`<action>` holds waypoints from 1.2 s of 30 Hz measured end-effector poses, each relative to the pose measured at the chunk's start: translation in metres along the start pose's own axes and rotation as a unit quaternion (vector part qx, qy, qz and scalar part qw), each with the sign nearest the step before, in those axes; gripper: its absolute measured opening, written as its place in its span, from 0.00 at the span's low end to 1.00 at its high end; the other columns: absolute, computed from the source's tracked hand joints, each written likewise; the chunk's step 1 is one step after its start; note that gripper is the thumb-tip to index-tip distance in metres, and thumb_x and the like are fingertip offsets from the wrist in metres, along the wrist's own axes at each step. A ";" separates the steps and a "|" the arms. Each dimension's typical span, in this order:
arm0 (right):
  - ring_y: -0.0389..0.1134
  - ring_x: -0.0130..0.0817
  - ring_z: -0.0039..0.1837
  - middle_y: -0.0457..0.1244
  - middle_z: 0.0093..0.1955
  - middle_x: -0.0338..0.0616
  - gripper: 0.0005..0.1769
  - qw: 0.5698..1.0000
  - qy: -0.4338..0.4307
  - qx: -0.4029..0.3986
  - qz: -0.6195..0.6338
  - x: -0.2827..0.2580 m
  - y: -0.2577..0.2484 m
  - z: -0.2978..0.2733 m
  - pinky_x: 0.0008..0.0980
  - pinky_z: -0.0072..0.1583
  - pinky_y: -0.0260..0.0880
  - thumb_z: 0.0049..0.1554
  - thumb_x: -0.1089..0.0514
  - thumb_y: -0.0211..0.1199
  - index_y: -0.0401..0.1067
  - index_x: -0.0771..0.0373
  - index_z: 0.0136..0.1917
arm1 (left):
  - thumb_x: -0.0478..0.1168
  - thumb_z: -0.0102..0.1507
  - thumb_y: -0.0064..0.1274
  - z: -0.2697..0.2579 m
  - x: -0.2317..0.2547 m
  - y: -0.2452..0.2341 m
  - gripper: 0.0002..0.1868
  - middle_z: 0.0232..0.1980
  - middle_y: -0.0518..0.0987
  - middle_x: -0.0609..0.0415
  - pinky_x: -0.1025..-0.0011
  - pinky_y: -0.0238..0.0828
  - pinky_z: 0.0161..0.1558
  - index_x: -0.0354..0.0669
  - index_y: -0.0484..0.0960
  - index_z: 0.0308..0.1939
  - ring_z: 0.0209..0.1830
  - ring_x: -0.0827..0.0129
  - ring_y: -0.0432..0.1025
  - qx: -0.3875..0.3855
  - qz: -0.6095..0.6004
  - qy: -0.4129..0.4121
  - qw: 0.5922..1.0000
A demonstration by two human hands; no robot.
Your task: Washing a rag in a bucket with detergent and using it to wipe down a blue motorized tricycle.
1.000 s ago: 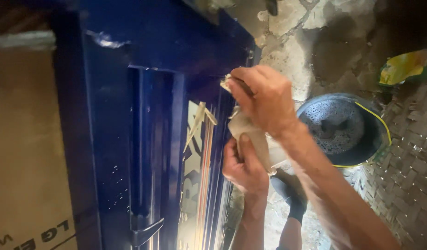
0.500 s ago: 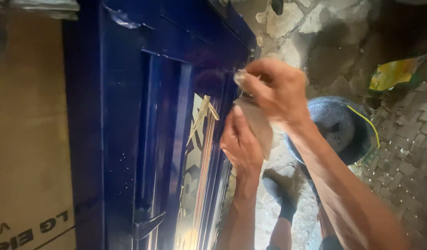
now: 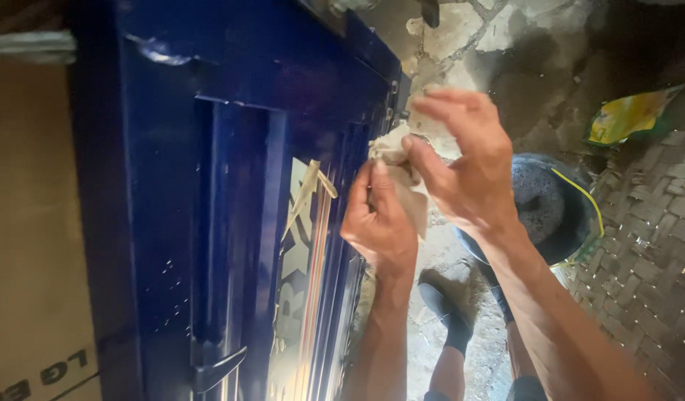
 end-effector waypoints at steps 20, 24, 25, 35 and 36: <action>0.73 0.27 0.50 0.70 0.47 0.46 0.26 0.847 0.367 -0.169 0.345 0.059 0.026 -0.004 0.27 0.51 0.77 0.46 0.70 0.67 0.73 0.72 0.60 | 0.30 0.69 0.55 -0.015 0.020 0.012 0.10 0.49 0.85 0.40 0.67 0.82 0.46 0.30 0.83 0.54 0.47 0.54 0.83 0.004 0.151 0.270 0.951; 0.73 0.33 0.45 0.71 0.44 0.51 0.23 0.821 0.403 -0.207 0.349 0.069 0.027 -0.004 0.29 0.48 0.75 0.47 0.71 0.67 0.74 0.73 0.58 | 0.30 0.68 0.55 -0.015 0.012 0.009 0.11 0.48 0.85 0.40 0.67 0.82 0.45 0.30 0.83 0.54 0.46 0.55 0.83 -0.012 0.154 0.268 0.951; 0.72 0.32 0.45 0.70 0.44 0.50 0.22 0.814 0.403 -0.194 0.371 0.070 0.027 -0.004 0.29 0.48 0.74 0.49 0.71 0.68 0.74 0.74 0.58 | 0.30 0.69 0.54 -0.015 0.009 0.009 0.11 0.48 0.85 0.40 0.68 0.82 0.44 0.30 0.82 0.55 0.46 0.55 0.84 -0.029 0.143 0.274 0.951; 0.73 0.37 0.51 0.67 0.55 0.53 0.29 0.710 0.489 -0.132 0.488 0.078 0.044 -0.015 0.33 0.53 0.78 0.45 0.74 0.67 0.69 0.72 0.61 | 0.37 0.71 0.52 -0.018 -0.009 0.005 0.17 0.48 0.86 0.44 0.70 0.83 0.44 0.31 0.77 0.61 0.46 0.63 0.84 -0.063 0.050 0.184 0.980; 0.73 0.37 0.51 0.67 0.55 0.53 0.29 0.711 0.488 -0.132 0.489 0.078 0.048 -0.018 0.33 0.53 0.78 0.45 0.74 0.67 0.69 0.72 0.61 | 0.37 0.71 0.52 -0.021 -0.007 0.006 0.17 0.48 0.86 0.44 0.70 0.83 0.44 0.31 0.77 0.61 0.46 0.63 0.84 -0.062 0.050 0.186 0.979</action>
Point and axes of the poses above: each hand's wrist, its own z-axis towards the middle knuckle, its own y-axis out of the palm, x = y × z, the point moved 6 cm from there along z, towards the middle knuckle
